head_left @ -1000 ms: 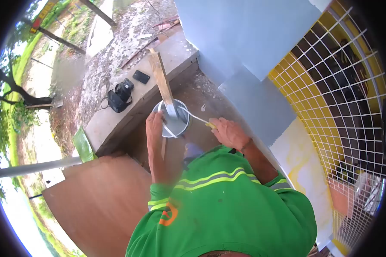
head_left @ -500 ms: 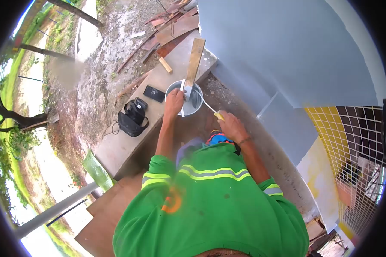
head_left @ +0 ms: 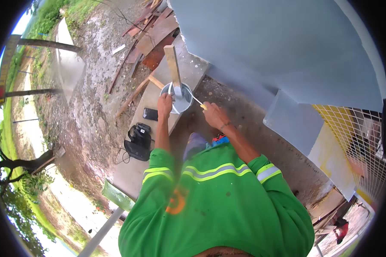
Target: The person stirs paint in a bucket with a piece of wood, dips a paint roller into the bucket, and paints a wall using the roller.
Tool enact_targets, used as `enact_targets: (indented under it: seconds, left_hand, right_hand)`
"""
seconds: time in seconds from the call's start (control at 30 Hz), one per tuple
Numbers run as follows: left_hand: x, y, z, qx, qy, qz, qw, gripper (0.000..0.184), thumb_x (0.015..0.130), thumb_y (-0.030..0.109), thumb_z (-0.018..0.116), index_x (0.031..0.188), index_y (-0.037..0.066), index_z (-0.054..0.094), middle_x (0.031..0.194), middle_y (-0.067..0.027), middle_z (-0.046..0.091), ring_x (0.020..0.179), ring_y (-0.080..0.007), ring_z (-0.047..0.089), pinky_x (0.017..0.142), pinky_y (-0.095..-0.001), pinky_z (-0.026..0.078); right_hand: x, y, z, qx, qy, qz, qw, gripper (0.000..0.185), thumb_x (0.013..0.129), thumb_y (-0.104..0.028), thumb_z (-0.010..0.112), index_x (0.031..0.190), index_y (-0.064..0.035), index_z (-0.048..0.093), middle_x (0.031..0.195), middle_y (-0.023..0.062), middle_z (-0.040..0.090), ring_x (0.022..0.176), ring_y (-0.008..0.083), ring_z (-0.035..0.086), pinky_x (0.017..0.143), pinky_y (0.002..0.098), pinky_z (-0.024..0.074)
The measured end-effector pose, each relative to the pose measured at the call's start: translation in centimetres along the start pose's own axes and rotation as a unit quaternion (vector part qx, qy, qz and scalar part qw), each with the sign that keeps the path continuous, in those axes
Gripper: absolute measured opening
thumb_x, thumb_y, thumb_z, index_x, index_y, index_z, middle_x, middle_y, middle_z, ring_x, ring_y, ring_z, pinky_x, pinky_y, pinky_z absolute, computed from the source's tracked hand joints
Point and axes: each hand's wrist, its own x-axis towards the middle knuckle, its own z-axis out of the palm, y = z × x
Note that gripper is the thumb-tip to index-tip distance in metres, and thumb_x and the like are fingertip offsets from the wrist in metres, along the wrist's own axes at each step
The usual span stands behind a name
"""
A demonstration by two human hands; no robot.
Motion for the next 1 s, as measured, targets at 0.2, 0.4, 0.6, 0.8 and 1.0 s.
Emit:
enact_targets:
  seconds: [0.2, 0.4, 0.6, 0.8, 1.0]
  left_hand:
    - [3.2, 0.0, -1.4, 0.002, -0.058, -0.008, 0.998, 0.032, 0.092, 0.023, 0.058, 0.091, -0.006, 0.07, 0.076, -0.0112, 0.069, 0.071, -0.0178, 0.063, 0.068, -0.0315, 0.048]
    - [3.9, 1.1, -3.1, 0.06, -0.084, 0.02, 0.994, 0.031, 0.093, 0.024, 0.059, 0.086, -0.004, 0.068, 0.073, -0.0106, 0.067, 0.07, -0.0167, 0.06, 0.066, -0.0331, 0.046]
    - [3.9, 1.9, -3.8, 0.063, -0.121, 0.04, 0.99, 0.03, 0.094, 0.023, 0.06, 0.082, -0.004, 0.066, 0.072, -0.0105, 0.067, 0.069, -0.0169, 0.06, 0.066, -0.0332, 0.046]
    - [5.3, -0.7, -6.2, 0.009, -0.157, 0.021, 0.987, 0.027, 0.097, 0.025, 0.061, 0.083, 0.002, 0.066, 0.071, -0.0011, 0.06, 0.062, -0.008, 0.049, 0.057, -0.0265, 0.038]
    - [10.1, -4.7, -9.6, 0.204, -0.092, 0.156, 0.962, 0.031, 0.099, 0.025, 0.055, 0.098, -0.002, 0.069, 0.08, -0.0112, 0.069, 0.072, -0.0166, 0.064, 0.066, -0.0305, 0.048]
  right_hand:
    - [0.6, -0.4, 3.4, 0.01, 0.01, 0.051, 0.999, 0.028, 0.096, -0.026, 0.058, 0.114, -0.0054, 0.054, 0.105, 0.0256, 0.064, 0.094, 0.0483, 0.067, 0.083, 0.0586, 0.0523]
    - [0.1, -2.3, 4.8, 0.017, 0.05, 0.054, 0.997, 0.028, 0.096, -0.026, 0.057, 0.116, -0.006, 0.054, 0.102, 0.0244, 0.064, 0.09, 0.0466, 0.067, 0.075, 0.0572, 0.0543]
    - [-0.6, -3.6, 5.8, 0.034, 0.094, 0.063, 0.993, 0.028, 0.096, -0.025, 0.058, 0.116, -0.0064, 0.055, 0.1, 0.024, 0.064, 0.087, 0.0463, 0.067, 0.073, 0.0572, 0.0546]
    - [-0.2, -4.5, 7.5, 0.027, 0.091, 0.055, 0.994, 0.026, 0.096, -0.024, 0.059, 0.114, -0.0055, 0.055, 0.098, 0.0229, 0.063, 0.086, 0.0456, 0.067, 0.072, 0.0551, 0.0554]
    - [0.5, -4.6, 8.2, 0.054, 0.116, 0.064, 0.99, 0.024, 0.095, -0.024, 0.059, 0.111, -0.0074, 0.055, 0.097, 0.0216, 0.063, 0.083, 0.0459, 0.066, 0.072, 0.0567, 0.054]
